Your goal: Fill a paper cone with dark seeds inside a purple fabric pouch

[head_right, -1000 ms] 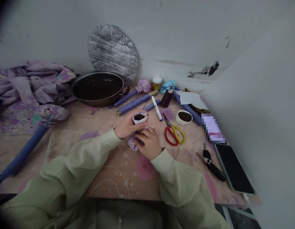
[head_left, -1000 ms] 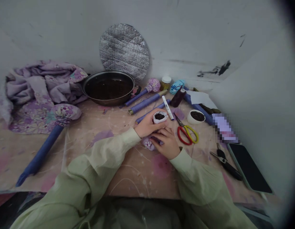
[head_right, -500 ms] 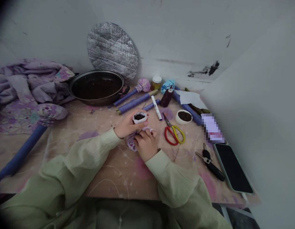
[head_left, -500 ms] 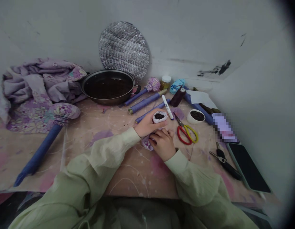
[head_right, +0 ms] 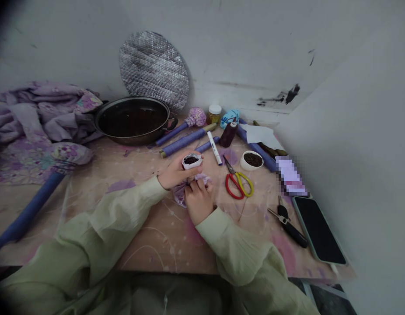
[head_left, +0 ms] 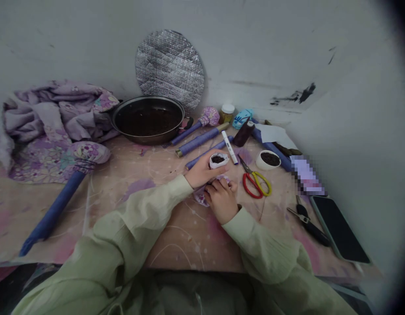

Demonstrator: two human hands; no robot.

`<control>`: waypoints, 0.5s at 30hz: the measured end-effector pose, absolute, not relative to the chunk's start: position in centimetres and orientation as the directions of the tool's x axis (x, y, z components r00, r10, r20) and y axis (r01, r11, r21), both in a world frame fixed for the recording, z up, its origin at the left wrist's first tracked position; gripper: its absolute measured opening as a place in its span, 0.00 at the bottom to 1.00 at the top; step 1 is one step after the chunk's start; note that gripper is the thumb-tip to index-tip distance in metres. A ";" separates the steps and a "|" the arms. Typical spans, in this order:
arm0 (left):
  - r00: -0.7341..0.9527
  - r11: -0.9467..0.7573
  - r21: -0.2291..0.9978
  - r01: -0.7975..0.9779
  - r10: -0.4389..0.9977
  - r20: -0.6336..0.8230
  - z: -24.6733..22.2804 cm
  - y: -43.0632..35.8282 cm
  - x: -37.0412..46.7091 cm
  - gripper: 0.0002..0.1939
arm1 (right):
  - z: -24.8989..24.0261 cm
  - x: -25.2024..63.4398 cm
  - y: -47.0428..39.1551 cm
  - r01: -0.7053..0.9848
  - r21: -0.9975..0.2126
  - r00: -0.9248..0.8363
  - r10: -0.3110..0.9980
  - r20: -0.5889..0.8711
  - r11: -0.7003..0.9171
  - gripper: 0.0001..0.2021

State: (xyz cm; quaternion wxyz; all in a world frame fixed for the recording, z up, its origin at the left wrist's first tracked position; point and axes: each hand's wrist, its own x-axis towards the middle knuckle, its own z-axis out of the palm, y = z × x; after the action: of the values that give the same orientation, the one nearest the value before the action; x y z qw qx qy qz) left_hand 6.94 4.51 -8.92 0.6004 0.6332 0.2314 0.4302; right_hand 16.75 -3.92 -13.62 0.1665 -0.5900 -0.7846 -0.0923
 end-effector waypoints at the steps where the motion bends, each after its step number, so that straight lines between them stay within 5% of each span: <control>1: 0.524 -0.165 0.960 -0.225 0.811 0.262 -9.0 4.5 7.0 0.21 | -13.6 16.7 -4.0 0.956 -0.052 -0.250 0.897 0.366 0.288 0.08; 8: 0.505 -0.175 0.959 -0.223 0.821 0.267 -9.2 4.5 7.0 0.21 | -13.8 16.6 -3.9 0.947 -0.096 -0.255 0.900 0.354 0.306 0.07; 15: 0.522 -0.178 0.957 -0.229 0.807 0.275 -8.9 4.8 6.7 0.22 | -12.0 18.9 -3.7 0.899 -0.281 -0.202 0.888 0.413 0.335 0.04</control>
State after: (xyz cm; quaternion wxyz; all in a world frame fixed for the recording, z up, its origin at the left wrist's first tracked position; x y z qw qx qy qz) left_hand 6.72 4.82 -8.95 0.5993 0.6340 0.2279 0.4324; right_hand 18.89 -3.73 -12.01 0.2583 -0.5763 -0.7752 -0.0110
